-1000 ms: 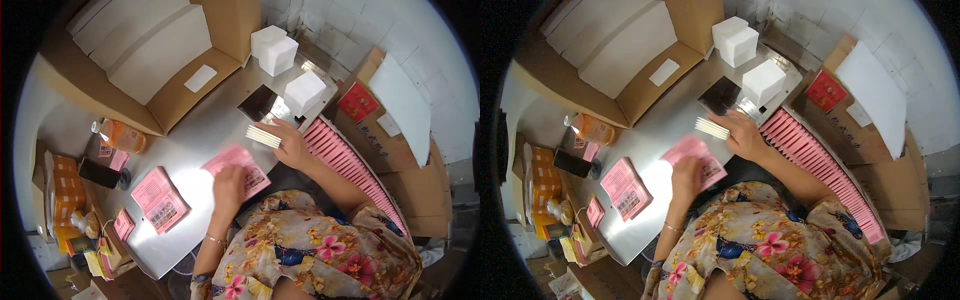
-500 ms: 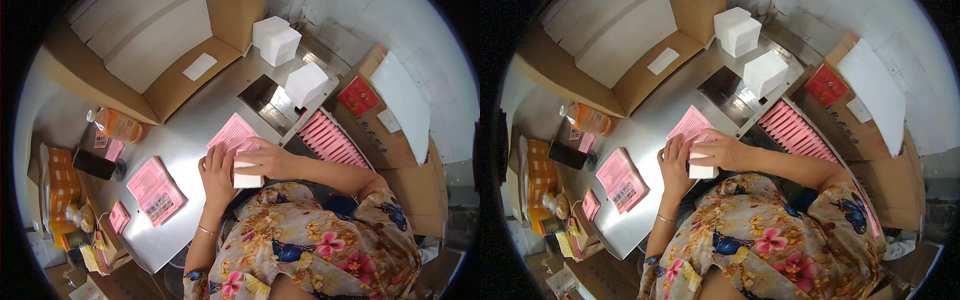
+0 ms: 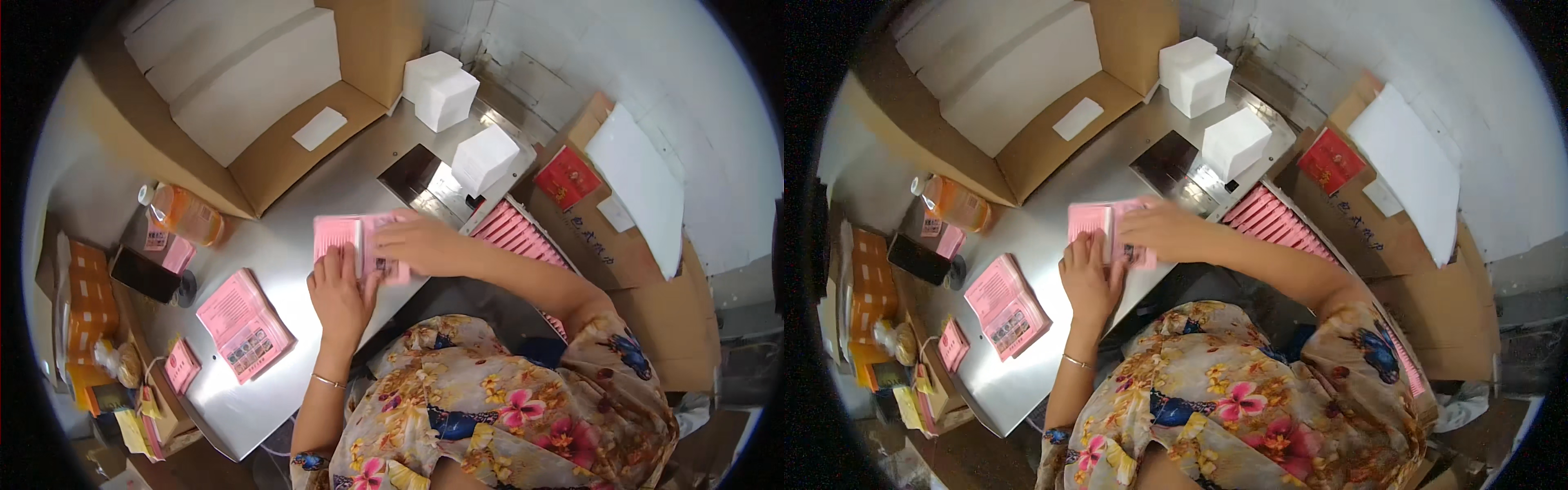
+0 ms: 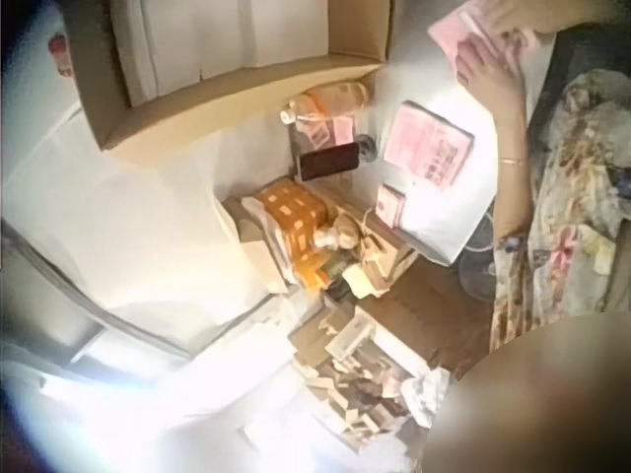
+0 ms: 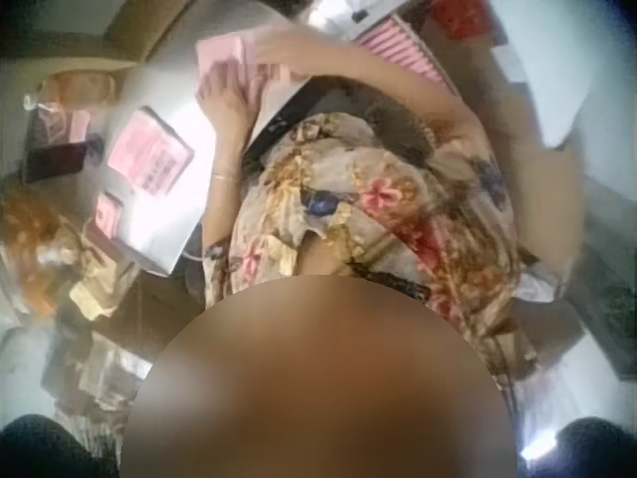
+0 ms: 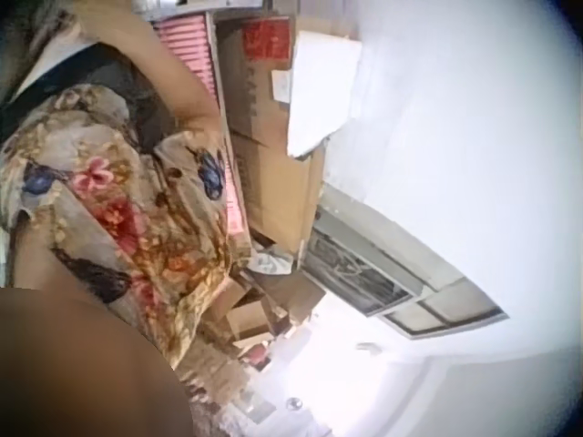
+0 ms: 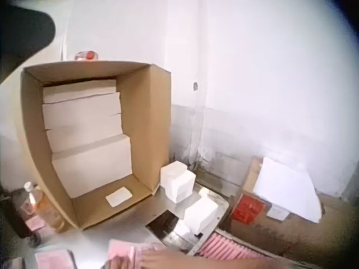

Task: Wrapping stacks of pink paper in white protective sheets and organizing them into a cardboard box.

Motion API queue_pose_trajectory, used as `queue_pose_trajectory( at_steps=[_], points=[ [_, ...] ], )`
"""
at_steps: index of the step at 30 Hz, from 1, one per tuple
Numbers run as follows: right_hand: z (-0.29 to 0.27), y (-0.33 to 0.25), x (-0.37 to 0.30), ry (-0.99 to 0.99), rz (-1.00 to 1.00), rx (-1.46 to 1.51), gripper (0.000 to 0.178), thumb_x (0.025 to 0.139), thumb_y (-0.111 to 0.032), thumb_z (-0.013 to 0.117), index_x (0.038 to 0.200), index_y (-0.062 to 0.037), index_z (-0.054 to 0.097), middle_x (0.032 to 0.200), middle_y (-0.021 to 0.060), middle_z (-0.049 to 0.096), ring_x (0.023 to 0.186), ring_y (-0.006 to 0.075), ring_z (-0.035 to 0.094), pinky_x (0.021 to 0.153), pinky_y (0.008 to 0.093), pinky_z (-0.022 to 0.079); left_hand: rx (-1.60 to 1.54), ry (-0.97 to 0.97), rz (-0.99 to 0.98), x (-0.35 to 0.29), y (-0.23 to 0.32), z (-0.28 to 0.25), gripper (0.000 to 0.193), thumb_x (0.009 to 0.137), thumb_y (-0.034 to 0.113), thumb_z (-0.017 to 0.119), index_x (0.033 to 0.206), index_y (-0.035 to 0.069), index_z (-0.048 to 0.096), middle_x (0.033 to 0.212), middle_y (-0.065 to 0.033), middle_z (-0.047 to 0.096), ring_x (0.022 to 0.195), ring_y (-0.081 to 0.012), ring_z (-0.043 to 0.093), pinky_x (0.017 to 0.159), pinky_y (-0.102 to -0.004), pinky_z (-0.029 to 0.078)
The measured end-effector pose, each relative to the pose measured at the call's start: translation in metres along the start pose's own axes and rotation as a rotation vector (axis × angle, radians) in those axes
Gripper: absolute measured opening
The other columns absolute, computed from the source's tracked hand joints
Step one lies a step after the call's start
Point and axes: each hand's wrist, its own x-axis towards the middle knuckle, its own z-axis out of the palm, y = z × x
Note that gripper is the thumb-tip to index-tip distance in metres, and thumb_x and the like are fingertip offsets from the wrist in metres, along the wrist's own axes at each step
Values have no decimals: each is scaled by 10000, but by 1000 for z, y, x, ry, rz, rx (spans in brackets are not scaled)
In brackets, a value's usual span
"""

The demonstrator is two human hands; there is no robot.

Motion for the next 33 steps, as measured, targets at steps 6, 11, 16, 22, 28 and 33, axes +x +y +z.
queue_pose_trajectory(
  at_steps=[6,11,16,22,28,33],
  points=[
    [-89,38,-33,326,414,-304,273,882,-130,665,1134,-29,683,996,111,655,921,321,628,796,394,514,-263,15,92,13,3,-12,263,862,210,669,1021,6,714,1021,-143,611,962,-326,570,828,-447,468],
    [-89,64,-63,250,603,-376,306,891,-189,693,1164,-52,693,906,127,622,861,325,635,736,391,521,-142,-38,229,17,-4,-2,290,885,204,650,1091,6,697,931,-150,619,843,-330,591,769,-439,476],
    [-88,61,-60,175,626,-338,331,881,-213,711,1178,-70,696,931,113,616,795,302,638,694,393,517,-213,-109,145,-1,6,-14,307,878,174,655,1136,7,654,885,-156,617,793,-355,598,767,-442,478],
    [-92,56,-59,189,667,-307,307,894,-167,680,1185,-70,695,909,121,624,774,313,629,688,392,515,-317,-79,100,-29,10,-17,284,820,93,706,1079,7,625,950,-162,601,882,-361,595,787,-441,479],
    [-88,65,-64,184,673,-263,324,881,-136,670,1198,-73,689,949,118,614,791,294,627,708,388,512,-310,-60,115,-30,12,-9,307,812,93,715,1094,17,621,989,-164,607,907,-363,592,810,-430,482],
    [-88,82,-72,234,600,-442,346,867,-71,632,1208,-83,688,1149,105,659,1021,302,639,874,414,502,-126,-62,137,-37,11,-12,400,847,175,710,1200,12,614,1325,-213,550,1236,-418,508,1010,-516,404]
  ],
)
